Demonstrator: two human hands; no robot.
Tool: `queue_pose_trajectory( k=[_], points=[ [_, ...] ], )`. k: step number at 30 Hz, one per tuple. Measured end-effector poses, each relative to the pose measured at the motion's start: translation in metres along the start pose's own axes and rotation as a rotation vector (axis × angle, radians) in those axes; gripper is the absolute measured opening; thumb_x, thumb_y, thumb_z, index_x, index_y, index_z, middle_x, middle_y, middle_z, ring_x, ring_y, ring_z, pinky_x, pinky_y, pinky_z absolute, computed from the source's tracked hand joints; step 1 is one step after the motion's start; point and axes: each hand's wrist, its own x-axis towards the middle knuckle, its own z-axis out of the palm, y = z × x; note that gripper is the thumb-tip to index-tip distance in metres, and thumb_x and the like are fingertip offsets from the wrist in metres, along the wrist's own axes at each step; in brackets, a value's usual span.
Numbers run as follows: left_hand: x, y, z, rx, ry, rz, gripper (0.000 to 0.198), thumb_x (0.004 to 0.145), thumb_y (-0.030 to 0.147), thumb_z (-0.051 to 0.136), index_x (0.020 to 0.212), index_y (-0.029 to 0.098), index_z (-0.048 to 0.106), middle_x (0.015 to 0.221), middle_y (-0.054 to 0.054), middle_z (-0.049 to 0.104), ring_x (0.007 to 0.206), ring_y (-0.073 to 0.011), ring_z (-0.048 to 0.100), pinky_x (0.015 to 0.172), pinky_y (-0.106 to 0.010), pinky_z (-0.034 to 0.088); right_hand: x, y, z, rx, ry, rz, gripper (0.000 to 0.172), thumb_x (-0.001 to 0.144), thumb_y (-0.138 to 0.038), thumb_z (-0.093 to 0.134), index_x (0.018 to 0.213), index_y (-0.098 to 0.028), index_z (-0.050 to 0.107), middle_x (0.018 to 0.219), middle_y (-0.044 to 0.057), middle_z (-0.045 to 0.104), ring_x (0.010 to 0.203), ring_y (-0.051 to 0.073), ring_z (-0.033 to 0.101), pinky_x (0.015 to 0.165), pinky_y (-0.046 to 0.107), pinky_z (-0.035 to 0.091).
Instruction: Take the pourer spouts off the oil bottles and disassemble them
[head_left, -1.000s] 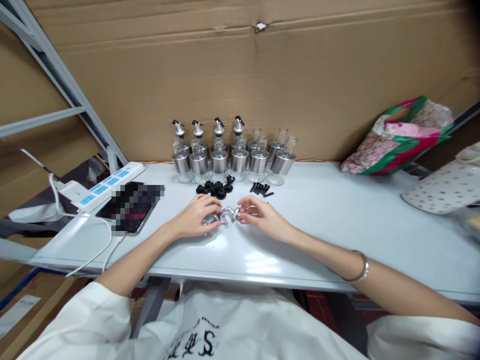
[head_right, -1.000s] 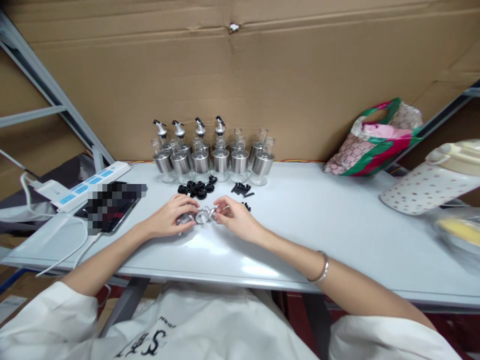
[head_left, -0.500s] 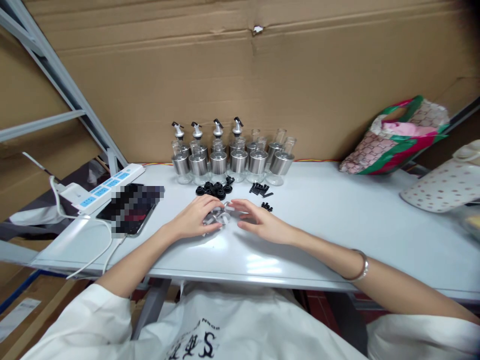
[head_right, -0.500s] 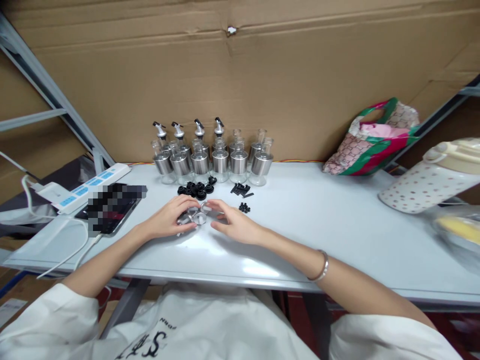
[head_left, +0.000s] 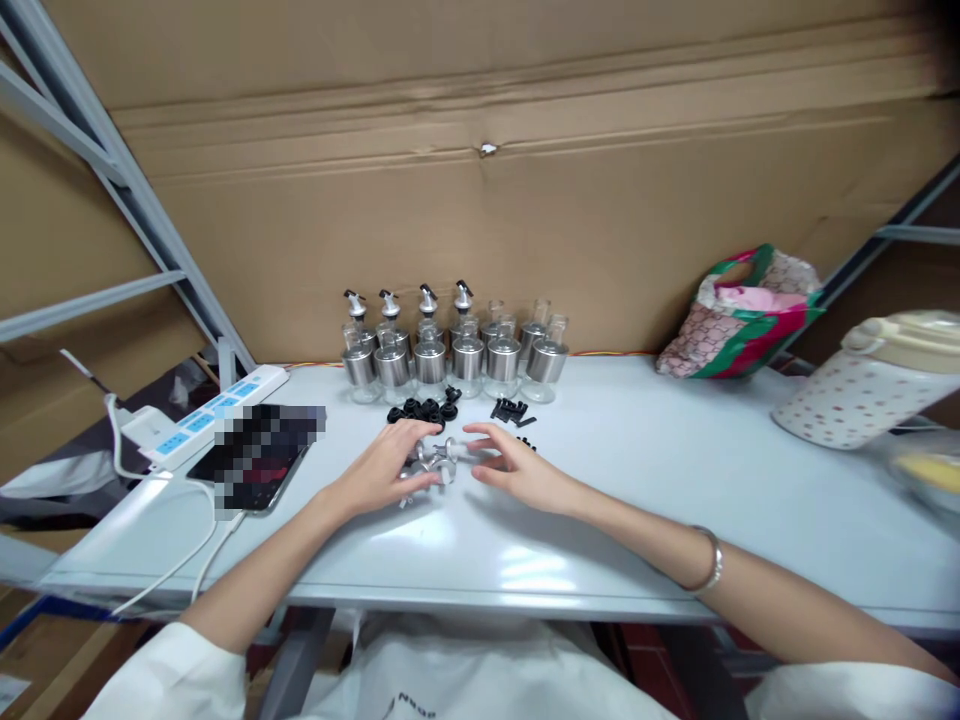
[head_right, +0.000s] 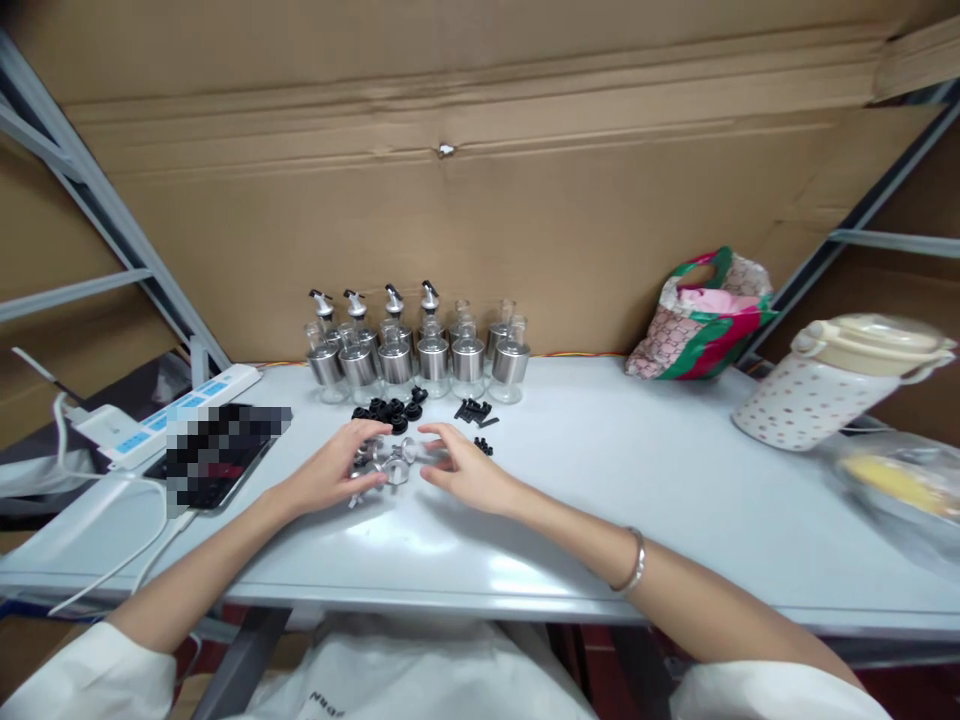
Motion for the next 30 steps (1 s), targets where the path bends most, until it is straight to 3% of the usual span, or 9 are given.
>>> queue_pose_trajectory(
  k=[8,11,14,17,21,23,25,26,30],
  points=[
    [0.000,-0.001,0.001,0.037,0.053,0.007,0.043,0.089,0.040,0.050,0.127,0.023,0.039,0.126,-0.012,0.050,0.119,-0.0237,0.046,0.102,-0.041,0.039,-0.002,0.001,0.001,-0.033,-0.017,-0.056,0.046,0.082,-0.022,0.057,0.124,-0.022,0.041,0.131,0.012,0.045,0.124,0.023,0.044,0.098,0.044,0.045],
    [0.000,-0.005,0.000,0.075,0.158,0.022,0.043,0.090,0.037,0.049,0.129,0.023,0.036,0.129,-0.012,0.047,0.123,-0.0238,0.044,0.104,-0.042,0.037,-0.003,-0.003,0.000,-0.052,0.009,-0.074,0.044,0.082,-0.022,0.055,0.123,-0.023,0.041,0.132,0.012,0.043,0.124,0.023,0.044,0.094,0.042,0.047],
    [0.002,-0.012,-0.006,0.123,0.328,-0.013,0.044,0.090,0.034,0.048,0.130,0.024,0.033,0.129,-0.012,0.046,0.124,-0.0239,0.042,0.105,-0.043,0.036,-0.003,-0.008,-0.003,-0.086,0.028,-0.080,0.042,0.082,-0.022,0.054,0.122,-0.024,0.042,0.132,0.011,0.043,0.123,0.023,0.045,0.093,0.041,0.048],
    [0.015,-0.028,-0.019,0.117,0.582,-0.082,0.044,0.087,0.034,0.053,0.126,0.023,0.037,0.125,-0.011,0.046,0.121,-0.0244,0.044,0.103,-0.044,0.037,-0.003,-0.011,-0.006,-0.102,0.051,-0.104,0.039,0.082,-0.023,0.052,0.120,-0.024,0.043,0.131,0.010,0.044,0.122,0.022,0.046,0.091,0.040,0.048],
    [0.051,-0.065,-0.053,-0.134,0.965,-0.275,0.046,0.080,0.031,0.059,0.119,0.021,0.038,0.123,-0.010,0.044,0.116,-0.0226,0.047,0.097,-0.039,0.041,-0.002,-0.009,-0.007,-0.087,0.095,-0.144,0.036,0.082,-0.025,0.050,0.118,-0.024,0.043,0.129,0.010,0.044,0.120,0.021,0.046,0.088,0.038,0.049],
    [0.070,-0.087,-0.074,-0.279,1.097,-0.383,0.041,0.077,0.025,0.059,0.112,0.021,0.038,0.119,-0.009,0.045,0.115,-0.0205,0.046,0.101,-0.038,0.036,-0.002,-0.009,-0.006,-0.089,0.125,-0.168,0.033,0.083,-0.024,0.049,0.115,-0.024,0.045,0.133,0.010,0.040,0.120,0.020,0.046,0.088,0.038,0.049],
    [0.085,-0.107,-0.092,-0.307,1.113,-0.449,0.043,0.067,0.020,0.066,0.102,0.021,0.040,0.115,-0.007,0.045,0.117,-0.0206,0.044,0.106,-0.037,0.030,-0.004,-0.010,-0.006,-0.106,0.159,-0.191,0.030,0.083,-0.023,0.048,0.113,-0.024,0.046,0.137,0.010,0.037,0.119,0.020,0.046,0.088,0.037,0.049],
    [0.091,-0.116,-0.099,-0.341,1.066,-0.454,0.045,0.064,0.019,0.068,0.099,0.022,0.040,0.113,-0.006,0.046,0.118,-0.0204,0.043,0.106,-0.037,0.029,-0.005,-0.011,-0.007,-0.117,0.173,-0.200,0.030,0.082,-0.022,0.048,0.112,-0.024,0.047,0.137,0.010,0.036,0.119,0.020,0.046,0.087,0.037,0.050],
    [0.107,-0.139,-0.107,-0.588,0.967,-0.528,0.041,0.066,0.020,0.064,0.099,0.023,0.040,0.097,-0.003,0.054,0.104,-0.0197,0.053,0.094,-0.035,0.040,-0.005,-0.014,-0.010,-0.143,0.205,-0.227,0.030,0.082,-0.020,0.048,0.112,-0.024,0.047,0.135,0.010,0.039,0.117,0.019,0.048,0.083,0.036,0.051]
  ],
)
